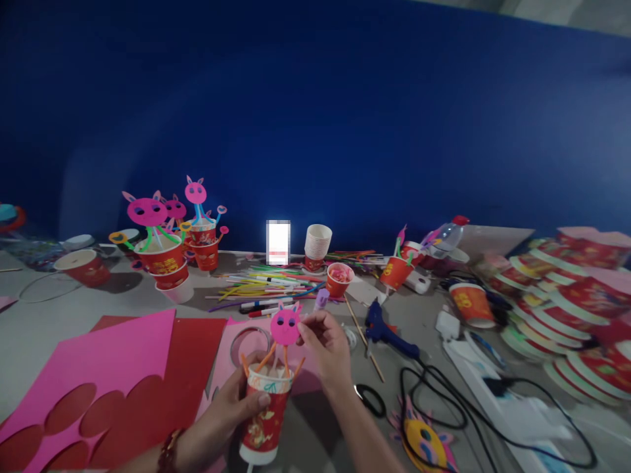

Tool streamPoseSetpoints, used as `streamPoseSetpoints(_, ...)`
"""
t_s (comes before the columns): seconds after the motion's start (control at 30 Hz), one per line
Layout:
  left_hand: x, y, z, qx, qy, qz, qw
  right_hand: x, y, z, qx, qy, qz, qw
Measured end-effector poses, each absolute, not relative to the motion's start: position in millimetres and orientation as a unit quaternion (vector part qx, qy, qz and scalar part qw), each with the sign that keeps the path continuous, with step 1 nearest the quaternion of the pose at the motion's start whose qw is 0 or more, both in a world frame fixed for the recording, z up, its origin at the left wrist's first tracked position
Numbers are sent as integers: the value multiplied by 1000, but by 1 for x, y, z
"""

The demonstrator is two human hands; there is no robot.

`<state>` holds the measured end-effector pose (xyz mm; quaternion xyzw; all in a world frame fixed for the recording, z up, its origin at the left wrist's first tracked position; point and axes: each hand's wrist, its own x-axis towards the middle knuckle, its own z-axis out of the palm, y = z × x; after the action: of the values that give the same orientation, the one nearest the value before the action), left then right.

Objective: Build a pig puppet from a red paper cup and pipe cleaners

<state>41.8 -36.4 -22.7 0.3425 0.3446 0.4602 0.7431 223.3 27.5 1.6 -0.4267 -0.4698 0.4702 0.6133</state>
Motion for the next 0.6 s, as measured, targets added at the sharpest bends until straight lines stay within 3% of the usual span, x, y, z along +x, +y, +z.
streamPoseSetpoints(0.6, 40, -37, -24, 349, 330, 463, 745, 224, 27, 1, -431, -491, 453, 607)
